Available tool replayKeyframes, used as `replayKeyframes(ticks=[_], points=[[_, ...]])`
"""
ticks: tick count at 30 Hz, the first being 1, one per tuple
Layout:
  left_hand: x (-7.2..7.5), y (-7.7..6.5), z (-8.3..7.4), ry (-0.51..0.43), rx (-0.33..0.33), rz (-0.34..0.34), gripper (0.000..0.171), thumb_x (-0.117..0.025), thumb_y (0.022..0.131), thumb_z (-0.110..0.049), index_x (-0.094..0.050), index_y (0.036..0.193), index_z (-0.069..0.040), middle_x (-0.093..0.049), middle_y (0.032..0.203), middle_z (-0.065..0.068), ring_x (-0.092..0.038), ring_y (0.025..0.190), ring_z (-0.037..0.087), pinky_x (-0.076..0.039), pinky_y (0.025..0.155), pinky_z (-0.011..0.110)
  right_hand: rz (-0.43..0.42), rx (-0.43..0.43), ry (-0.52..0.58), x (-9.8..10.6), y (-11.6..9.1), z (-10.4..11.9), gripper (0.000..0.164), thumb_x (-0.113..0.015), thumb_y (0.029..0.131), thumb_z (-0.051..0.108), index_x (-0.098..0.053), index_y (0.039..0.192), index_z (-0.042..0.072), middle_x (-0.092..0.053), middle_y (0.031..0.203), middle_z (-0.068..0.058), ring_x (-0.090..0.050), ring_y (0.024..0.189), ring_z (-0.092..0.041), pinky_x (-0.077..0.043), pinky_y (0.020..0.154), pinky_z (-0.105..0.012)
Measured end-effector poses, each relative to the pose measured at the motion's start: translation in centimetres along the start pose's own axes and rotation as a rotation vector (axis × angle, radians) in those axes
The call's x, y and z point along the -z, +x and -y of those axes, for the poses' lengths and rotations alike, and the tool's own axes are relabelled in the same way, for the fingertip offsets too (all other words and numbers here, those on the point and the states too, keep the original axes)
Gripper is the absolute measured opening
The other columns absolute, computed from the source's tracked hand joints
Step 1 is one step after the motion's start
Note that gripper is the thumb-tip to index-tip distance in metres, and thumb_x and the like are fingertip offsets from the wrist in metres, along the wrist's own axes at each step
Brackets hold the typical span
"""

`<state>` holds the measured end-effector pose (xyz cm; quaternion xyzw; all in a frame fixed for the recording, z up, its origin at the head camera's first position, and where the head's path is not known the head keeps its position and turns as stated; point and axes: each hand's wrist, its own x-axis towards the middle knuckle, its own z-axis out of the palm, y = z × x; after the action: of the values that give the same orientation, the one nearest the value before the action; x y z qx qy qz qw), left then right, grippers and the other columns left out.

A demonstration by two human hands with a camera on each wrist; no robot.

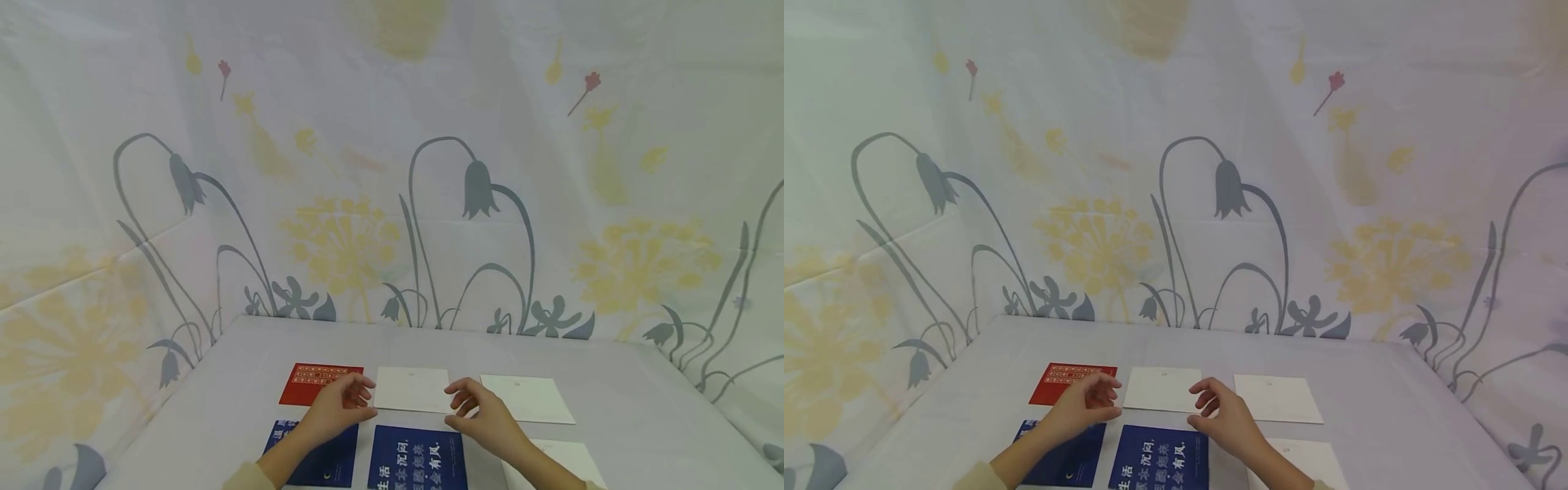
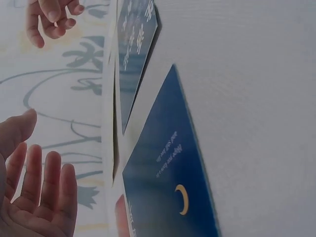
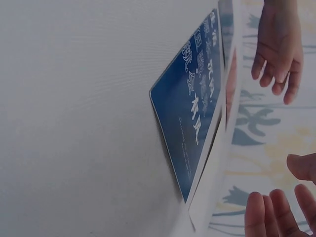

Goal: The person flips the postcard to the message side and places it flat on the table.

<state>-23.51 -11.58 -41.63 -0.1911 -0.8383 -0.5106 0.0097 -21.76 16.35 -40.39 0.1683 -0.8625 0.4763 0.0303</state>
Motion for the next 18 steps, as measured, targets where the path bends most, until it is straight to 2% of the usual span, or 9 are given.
replayKeyframes(ticks=[7,13,18], points=[[0.1,-0.8,-0.5,0.044,-0.009,0.088,0.037,-0.076,0.078,-0.022,-0.059,0.109,-0.012,-0.061,0.104,0.009,-0.057,0.097,0.027,-0.049,0.086,0.044,0.064,0.038,-0.022,0.2,-1.2,-0.3,0.039,-0.075,0.077,0.011,-0.055,0.109,0.004,-0.056,0.092,-0.009,-0.055,0.082,-0.024,-0.05,0.064,-0.025],[0.2,-1.4,-0.1,0.105,-0.025,0.153,0.039,-0.078,0.076,-0.021,-0.058,0.109,-0.018,-0.057,0.111,0.003,-0.053,0.107,0.031,-0.044,0.091,0.051,0.122,0.044,0.012,0.3,-2.1,-0.4,0.043,-0.077,0.075,0.011,-0.054,0.111,0.003,-0.055,0.094,-0.01,-0.053,0.085,-0.027,-0.051,0.066,-0.025],[0.3,-2.0,0.0,0.112,-0.039,0.21,0.041,-0.08,0.073,-0.022,-0.058,0.108,-0.019,-0.051,0.116,0.001,-0.047,0.113,0.035,-0.039,0.093,0.058,0.185,0.041,0.013,0.3,-2.7,-0.6,0.046,-0.076,0.076,0.013,-0.053,0.114,0.004,-0.055,0.104,-0.009,-0.052,0.092,-0.029,-0.05,0.072,-0.027]])
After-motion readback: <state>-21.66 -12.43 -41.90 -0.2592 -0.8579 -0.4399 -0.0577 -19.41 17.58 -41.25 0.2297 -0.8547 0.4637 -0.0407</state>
